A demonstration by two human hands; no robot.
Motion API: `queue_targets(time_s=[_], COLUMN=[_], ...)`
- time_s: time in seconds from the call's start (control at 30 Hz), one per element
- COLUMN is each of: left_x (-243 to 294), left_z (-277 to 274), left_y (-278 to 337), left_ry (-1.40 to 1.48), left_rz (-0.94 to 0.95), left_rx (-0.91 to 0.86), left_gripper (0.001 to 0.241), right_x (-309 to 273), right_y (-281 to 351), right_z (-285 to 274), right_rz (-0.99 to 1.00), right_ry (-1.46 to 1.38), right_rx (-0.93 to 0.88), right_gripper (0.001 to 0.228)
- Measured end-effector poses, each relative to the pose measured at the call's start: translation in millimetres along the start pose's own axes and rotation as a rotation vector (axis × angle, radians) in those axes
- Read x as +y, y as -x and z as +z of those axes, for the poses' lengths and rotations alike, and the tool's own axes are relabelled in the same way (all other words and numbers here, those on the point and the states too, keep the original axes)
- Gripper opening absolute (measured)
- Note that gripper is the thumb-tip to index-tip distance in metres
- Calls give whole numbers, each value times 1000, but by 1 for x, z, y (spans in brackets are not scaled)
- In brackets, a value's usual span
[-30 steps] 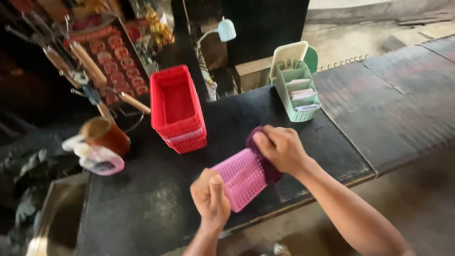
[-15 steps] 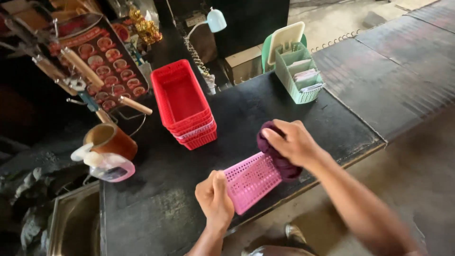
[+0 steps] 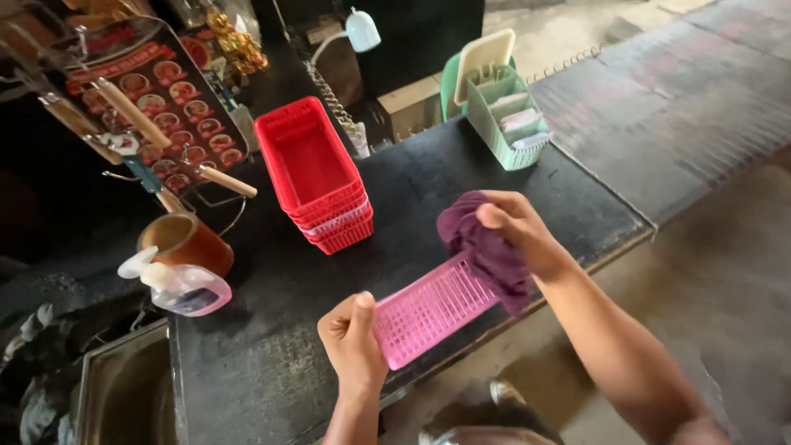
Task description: Wiping down and organizing plastic storage baskets at a bar counter.
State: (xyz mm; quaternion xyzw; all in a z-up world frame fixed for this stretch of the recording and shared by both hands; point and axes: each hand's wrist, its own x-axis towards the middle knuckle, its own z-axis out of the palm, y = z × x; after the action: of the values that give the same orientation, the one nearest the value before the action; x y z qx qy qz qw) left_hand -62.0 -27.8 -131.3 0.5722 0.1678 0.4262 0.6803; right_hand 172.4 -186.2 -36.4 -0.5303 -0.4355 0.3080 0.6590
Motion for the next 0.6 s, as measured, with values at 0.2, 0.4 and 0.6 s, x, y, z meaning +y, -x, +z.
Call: queue_targets(time_s=[0.2,0.4,0.6], left_x=[29,-30,-72], left_z=[16,71,114], left_y=[-10,-8,-7], left_ry=[-189,314,529], left_rz=[-308,-352,-475], left_rx=[-437,-9,270], left_gripper=[33,43,37], right_x=[17,-22,-7], right_y=[-15,-9,32], right_z=[-31,-18,27], right_rz=[-186,-464,-496], right_ry=[-367,388,930], right_rx=[499,729,330], right_gripper=[34,20,27])
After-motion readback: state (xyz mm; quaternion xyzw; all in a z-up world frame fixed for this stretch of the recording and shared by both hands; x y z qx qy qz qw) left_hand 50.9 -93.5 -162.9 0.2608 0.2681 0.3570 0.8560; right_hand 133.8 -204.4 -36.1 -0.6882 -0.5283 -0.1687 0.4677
